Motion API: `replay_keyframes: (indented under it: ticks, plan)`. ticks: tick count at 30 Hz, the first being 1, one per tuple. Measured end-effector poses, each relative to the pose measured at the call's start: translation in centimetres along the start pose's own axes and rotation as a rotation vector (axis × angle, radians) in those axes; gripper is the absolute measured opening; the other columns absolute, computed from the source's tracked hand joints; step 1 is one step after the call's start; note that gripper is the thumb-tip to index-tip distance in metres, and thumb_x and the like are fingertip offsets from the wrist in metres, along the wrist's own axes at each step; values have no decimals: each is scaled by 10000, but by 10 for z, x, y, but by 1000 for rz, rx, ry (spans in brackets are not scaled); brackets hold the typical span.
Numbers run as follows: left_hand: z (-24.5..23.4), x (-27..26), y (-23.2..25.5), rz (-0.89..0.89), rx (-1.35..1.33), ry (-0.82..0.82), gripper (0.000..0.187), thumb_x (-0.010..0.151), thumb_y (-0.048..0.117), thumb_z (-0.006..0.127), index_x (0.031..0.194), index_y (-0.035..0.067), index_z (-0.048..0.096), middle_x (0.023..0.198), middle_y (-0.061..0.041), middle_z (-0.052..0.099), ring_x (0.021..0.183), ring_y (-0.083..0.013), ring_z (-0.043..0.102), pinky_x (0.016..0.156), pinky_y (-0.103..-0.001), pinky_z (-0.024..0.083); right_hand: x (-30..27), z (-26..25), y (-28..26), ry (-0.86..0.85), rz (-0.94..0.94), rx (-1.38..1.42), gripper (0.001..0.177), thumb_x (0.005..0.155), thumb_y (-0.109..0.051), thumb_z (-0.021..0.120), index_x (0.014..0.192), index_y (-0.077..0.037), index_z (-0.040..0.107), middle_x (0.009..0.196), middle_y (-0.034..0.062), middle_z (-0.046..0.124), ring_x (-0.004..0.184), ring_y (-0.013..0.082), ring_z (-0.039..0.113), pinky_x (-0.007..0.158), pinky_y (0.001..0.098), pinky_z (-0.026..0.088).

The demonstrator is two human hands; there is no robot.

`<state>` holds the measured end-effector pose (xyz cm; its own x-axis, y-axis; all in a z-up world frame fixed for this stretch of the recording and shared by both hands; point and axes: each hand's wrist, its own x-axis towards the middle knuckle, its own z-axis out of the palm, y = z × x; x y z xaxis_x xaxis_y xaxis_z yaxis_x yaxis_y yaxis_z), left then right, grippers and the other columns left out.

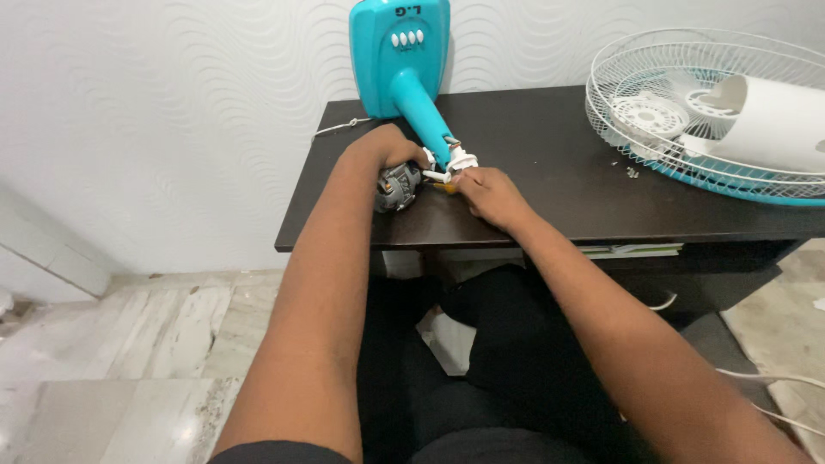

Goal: The person uses a screwdriver to adjust components on a disassembled fan motor placed on a table. They repeatedly tighten and loosen screws on the motor housing while seated on the floor.

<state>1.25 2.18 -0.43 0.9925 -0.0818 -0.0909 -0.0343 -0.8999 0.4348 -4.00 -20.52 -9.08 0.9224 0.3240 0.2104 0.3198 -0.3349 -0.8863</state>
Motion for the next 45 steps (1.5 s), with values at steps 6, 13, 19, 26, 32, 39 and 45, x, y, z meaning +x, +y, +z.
replay_keyframes:
  ticks: [6, 13, 19, 26, 32, 39, 45]
  plan:
    - [5, 9, -2, -16, -16, 2, 616, 644, 417, 853, 1079, -12, 775, 1162, -221, 734, 1042, -351, 706, 911, -423, 541, -7, 0, -7, 105, -180, -152, 196, 917, -248, 672, 963, -68, 735, 808, 55, 724, 721, 162, 660, 681, 325, 518]
    - [7, 12, -1, 25, -50, 27, 607, 644, 388, 863, 1108, 9, 768, 1197, -220, 716, 1079, -346, 682, 942, -417, 520, -14, 2, -21, 158, -176, -256, 263, 825, -263, 775, 967, -55, 699, 852, 105, 741, 772, 202, 703, 725, 347, 536]
    - [5, 6, 1, -45, -77, -3, 567, 666, 379, 825, 1095, 11, 788, 1180, -209, 747, 1053, -343, 717, 927, -429, 542, -15, 5, -16, 201, -172, -287, 267, 882, -294, 741, 903, -45, 646, 820, 118, 721, 754, 240, 695, 715, 368, 529]
    - [1, -4, 8, -85, -85, 55, 573, 664, 371, 841, 1110, 18, 774, 1182, -206, 733, 1067, -350, 710, 939, -432, 537, -22, 2, -23, 187, -155, -323, 237, 851, -250, 738, 941, -48, 653, 823, 139, 728, 750, 263, 707, 711, 381, 528]
    - [2, -3, 7, -39, -67, 47, 589, 679, 384, 834, 1132, 13, 766, 1193, -209, 733, 1086, -362, 709, 954, -435, 535, -26, 5, -35, 234, -198, -312, 266, 882, -314, 743, 974, -71, 690, 851, 128, 748, 772, 266, 727, 727, 386, 538]
    - [2, 0, 7, -45, -45, 48, 588, 689, 390, 829, 1140, 18, 767, 1214, -214, 724, 1105, -359, 703, 964, -435, 531, -30, 9, -41, 271, -139, -432, 251, 936, -341, 726, 1000, -99, 712, 869, 169, 756, 818, 334, 729, 749, 425, 549]
    - [8, -1, 4, -38, -49, 48, 613, 663, 400, 844, 1136, 18, 769, 1215, -219, 719, 1103, -359, 699, 970, -431, 529, -38, 9, -46, 314, -411, -394, 291, 854, -332, 722, 1040, -108, 725, 946, 156, 757, 812, 347, 739, 704, 421, 557]
